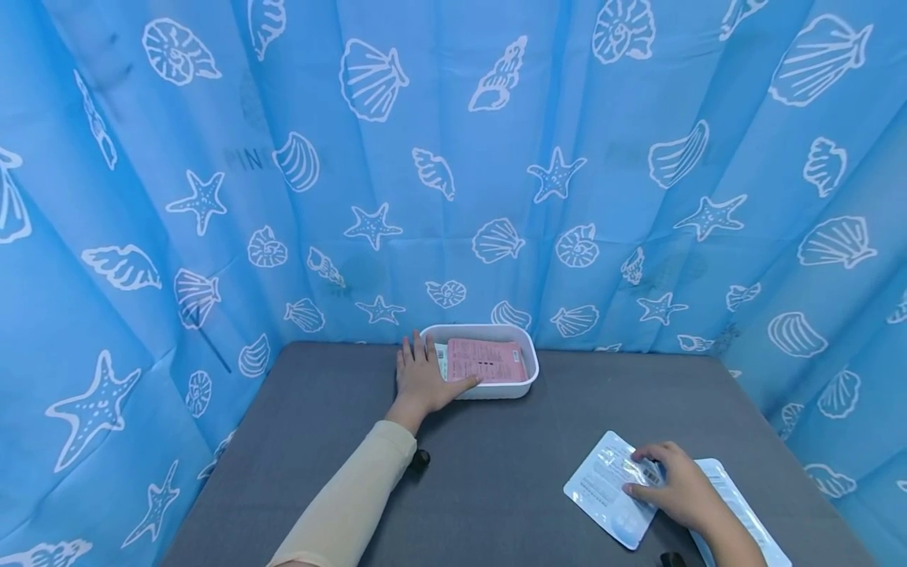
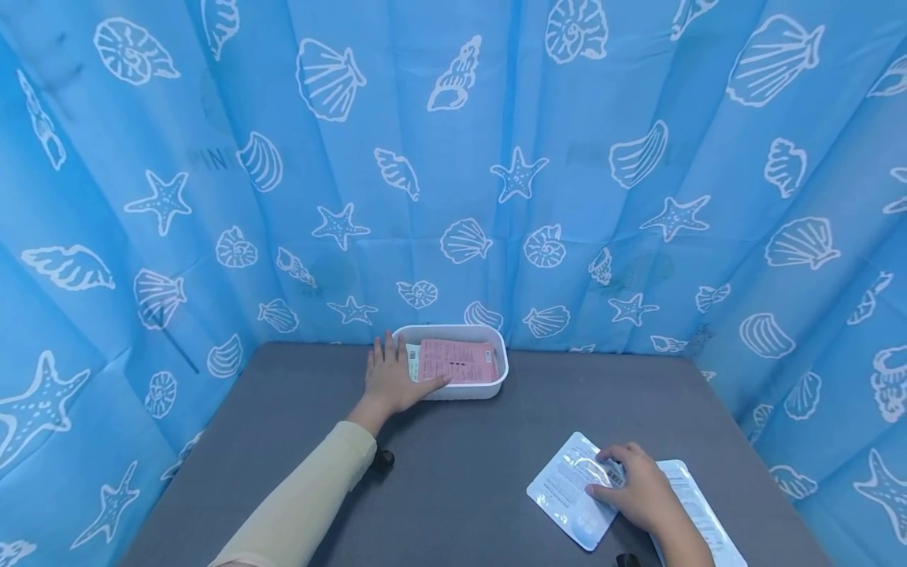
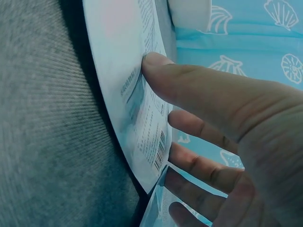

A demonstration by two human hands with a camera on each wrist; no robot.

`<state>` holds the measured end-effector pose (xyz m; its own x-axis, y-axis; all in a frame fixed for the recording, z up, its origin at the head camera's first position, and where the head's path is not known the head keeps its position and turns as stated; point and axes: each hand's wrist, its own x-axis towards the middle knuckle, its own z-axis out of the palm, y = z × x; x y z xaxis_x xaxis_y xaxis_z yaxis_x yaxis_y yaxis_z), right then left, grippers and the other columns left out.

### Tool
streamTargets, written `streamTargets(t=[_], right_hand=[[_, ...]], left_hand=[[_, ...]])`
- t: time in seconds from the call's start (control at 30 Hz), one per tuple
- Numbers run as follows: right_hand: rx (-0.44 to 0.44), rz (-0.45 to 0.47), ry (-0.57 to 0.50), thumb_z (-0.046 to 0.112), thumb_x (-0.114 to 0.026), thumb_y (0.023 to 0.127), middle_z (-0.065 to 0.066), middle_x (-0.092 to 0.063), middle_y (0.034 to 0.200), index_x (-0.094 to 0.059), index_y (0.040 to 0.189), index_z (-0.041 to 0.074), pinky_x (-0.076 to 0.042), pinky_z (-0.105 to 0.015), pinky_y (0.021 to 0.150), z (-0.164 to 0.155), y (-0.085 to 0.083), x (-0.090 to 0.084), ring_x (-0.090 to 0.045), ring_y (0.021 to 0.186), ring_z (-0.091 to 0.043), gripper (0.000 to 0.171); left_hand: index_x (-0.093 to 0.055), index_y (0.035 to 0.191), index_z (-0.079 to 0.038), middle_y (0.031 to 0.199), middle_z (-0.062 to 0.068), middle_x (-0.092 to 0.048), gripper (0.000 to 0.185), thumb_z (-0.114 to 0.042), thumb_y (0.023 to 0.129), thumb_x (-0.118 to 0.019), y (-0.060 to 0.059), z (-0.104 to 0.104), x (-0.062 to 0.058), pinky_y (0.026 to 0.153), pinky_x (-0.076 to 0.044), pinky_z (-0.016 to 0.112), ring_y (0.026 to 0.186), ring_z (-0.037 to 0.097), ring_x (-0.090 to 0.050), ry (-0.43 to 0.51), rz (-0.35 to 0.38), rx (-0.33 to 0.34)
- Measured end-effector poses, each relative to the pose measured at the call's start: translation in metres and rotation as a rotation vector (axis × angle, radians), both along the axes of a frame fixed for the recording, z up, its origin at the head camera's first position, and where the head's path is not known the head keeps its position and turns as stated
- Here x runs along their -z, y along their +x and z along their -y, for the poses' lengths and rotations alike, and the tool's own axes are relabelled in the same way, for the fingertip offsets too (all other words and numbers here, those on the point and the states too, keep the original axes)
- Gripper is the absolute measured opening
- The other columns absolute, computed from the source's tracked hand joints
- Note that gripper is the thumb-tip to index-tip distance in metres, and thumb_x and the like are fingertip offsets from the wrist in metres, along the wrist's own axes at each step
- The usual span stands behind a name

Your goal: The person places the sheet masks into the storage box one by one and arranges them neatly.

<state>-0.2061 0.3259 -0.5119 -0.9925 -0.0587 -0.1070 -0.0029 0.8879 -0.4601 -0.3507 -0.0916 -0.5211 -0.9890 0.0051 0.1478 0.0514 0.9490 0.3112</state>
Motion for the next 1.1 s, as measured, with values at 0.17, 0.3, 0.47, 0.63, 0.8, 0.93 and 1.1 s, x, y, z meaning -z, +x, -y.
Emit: streamTargets(t=[0.17, 0.3, 0.47, 0.63, 0.8, 0.93, 1.1], right_hand=[[0.004, 0.004, -0.010, 0.041, -0.095, 0.076, -0.026, -0.062, 0.127, -0.073, 0.110, 0.009, -0.047, -0.071, 0.101, 0.001, -0.001, -0.002, -0.060, 0.120, -0.050, 0.051], [0.005, 0.012, -0.025, 0.040, -0.096, 0.075, -0.025, -0.061, 0.127, -0.073, 0.110, 0.009, -0.047, -0.071, 0.101, 0.003, -0.001, -0.004, -0.060, 0.118, -0.046, 0.053], [-0.001, 0.012, -0.044, 0.035, -0.097, 0.074, -0.021, -0.062, 0.124, -0.073, 0.111, 0.009, -0.049, -0.067, 0.099, 0.006, -0.001, -0.005, -0.062, 0.114, -0.040, 0.051], [-0.018, 0.004, -0.053, 0.032, -0.097, 0.075, -0.017, -0.063, 0.122, -0.073, 0.112, 0.010, -0.052, -0.064, 0.098, 0.009, -0.002, -0.005, -0.063, 0.111, -0.035, 0.049], [-0.026, -0.026, -0.056, 0.026, -0.097, 0.075, -0.013, -0.064, 0.119, -0.074, 0.112, 0.011, -0.052, -0.063, 0.098, 0.015, -0.004, -0.007, -0.063, 0.109, -0.032, 0.046], [-0.033, -0.043, -0.067, 0.022, -0.097, 0.075, -0.013, -0.064, 0.119, -0.074, 0.112, 0.011, -0.052, -0.063, 0.097, 0.020, -0.006, -0.010, -0.063, 0.109, -0.031, 0.045], [-0.028, -0.051, -0.071, 0.020, -0.096, 0.075, -0.012, -0.063, 0.118, -0.074, 0.113, 0.013, -0.052, -0.062, 0.096, 0.024, -0.007, -0.010, -0.062, 0.109, -0.031, 0.044]], left_hand=[[-0.015, 0.170, -0.003, 0.178, 0.022, -0.005, 0.139, -0.096, 0.075, -0.059, 0.000, 0.000, 0.000, 0.133, -0.009, 0.060, 0.165, 0.048, -0.005, 0.005, 0.000, 0.002], [-0.016, 0.169, -0.002, 0.178, 0.024, -0.007, 0.137, -0.093, 0.077, -0.061, 0.001, 0.000, -0.003, 0.133, -0.010, 0.061, 0.164, 0.049, -0.006, 0.015, -0.004, 0.012], [-0.018, 0.169, -0.002, 0.178, 0.024, -0.008, 0.135, -0.090, 0.078, -0.064, 0.002, 0.000, -0.003, 0.133, -0.010, 0.061, 0.164, 0.050, -0.006, 0.017, -0.001, 0.011], [-0.019, 0.169, -0.003, 0.178, 0.023, -0.007, 0.135, -0.091, 0.077, -0.064, 0.002, 0.000, -0.003, 0.133, -0.011, 0.061, 0.164, 0.049, -0.006, 0.021, -0.001, 0.006], [-0.019, 0.169, -0.003, 0.178, 0.023, -0.007, 0.135, -0.092, 0.077, -0.064, 0.003, 0.000, -0.002, 0.133, -0.010, 0.061, 0.164, 0.049, -0.006, 0.019, -0.007, 0.007], [-0.020, 0.169, -0.002, 0.178, 0.024, -0.008, 0.135, -0.091, 0.077, -0.063, 0.002, 0.000, -0.003, 0.133, -0.011, 0.062, 0.164, 0.050, -0.006, 0.017, -0.009, 0.009], [-0.021, 0.168, -0.001, 0.177, 0.025, -0.008, 0.134, -0.091, 0.078, -0.063, 0.004, 0.000, -0.005, 0.133, -0.012, 0.062, 0.164, 0.050, -0.006, 0.021, -0.006, 0.012]])
